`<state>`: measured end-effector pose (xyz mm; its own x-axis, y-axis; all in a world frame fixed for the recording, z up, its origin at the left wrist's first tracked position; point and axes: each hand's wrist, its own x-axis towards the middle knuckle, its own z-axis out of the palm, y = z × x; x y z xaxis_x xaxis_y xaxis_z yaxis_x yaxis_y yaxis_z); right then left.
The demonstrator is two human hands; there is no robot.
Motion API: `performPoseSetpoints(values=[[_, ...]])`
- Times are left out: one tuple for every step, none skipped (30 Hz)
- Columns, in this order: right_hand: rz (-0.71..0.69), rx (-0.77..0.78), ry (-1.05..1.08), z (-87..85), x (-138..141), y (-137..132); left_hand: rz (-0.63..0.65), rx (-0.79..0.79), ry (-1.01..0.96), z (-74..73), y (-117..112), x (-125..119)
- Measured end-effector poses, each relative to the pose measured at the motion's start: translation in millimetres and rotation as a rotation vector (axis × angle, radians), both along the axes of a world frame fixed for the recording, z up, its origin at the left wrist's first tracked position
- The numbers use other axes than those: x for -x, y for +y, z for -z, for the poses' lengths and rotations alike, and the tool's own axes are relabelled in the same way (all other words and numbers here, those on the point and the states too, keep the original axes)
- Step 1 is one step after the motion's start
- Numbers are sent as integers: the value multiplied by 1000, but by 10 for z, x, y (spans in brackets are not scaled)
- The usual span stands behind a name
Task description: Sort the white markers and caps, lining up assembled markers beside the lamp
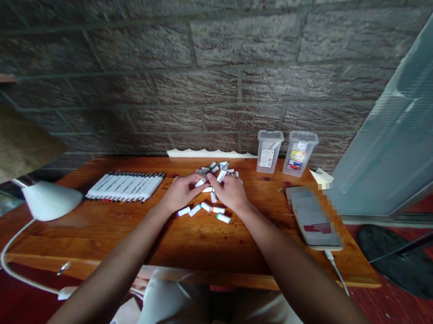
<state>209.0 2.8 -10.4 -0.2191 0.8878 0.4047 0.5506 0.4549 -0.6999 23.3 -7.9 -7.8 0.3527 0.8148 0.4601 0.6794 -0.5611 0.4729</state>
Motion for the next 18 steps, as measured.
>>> performPoseSetpoints(values=[[4, 6, 7, -7, 0, 1, 10, 3, -7, 2, 1, 0], [2, 5, 17, -15, 0, 2, 18, 6, -10, 5, 2, -1], [-4, -1, 27, -23, 2, 2, 23, 10, -9, 9, 3, -1], [-12, -9, 39, -31, 3, 2, 26, 14, -6, 14, 4, -1], [-19, -17, 50, -38, 5, 2, 30, 17, -3, 21, 5, -1], [-24, -23, 61, -44, 5, 2, 37, 20, 1, 29, 6, -1], [-26, -26, 72, -49, 4, 2, 47, 25, 6, 38, 7, -1], [-27, -25, 83, -52, 3, 2, 58, 29, 12, 46, 9, -1], [-27, -21, 95, -53, 1, 3, 67, 33, 19, 53, 11, -1], [-28, -16, 107, -52, -1, 4, 75, 37, 26, 59, 13, 0], [-29, -8, 117, -48, -3, 6, 79, 40, 32, 62, 15, 0], [-27, 0, 125, -43, -5, 9, 79, 39, 36, 64, 18, 0], [-24, 9, 131, -36, -5, 12, 78, 36, 38, 65, 21, 1], [-18, 16, 135, -28, -5, 16, 77, 32, 36, 64, 23, 1], [-14, 20, 136, -21, -4, 19, 77, 27, 33, 64, 25, 2], [-10, 23, 136, -14, -3, 23, 78, 22, 30, 63, 27, 2], [-7, 25, 135, -9, -2, 26, 77, 18, 26, 62, 28, 3], [-6, 26, 133, -6, -1, 27, 74, 14, 23, 61, 28, 3]])
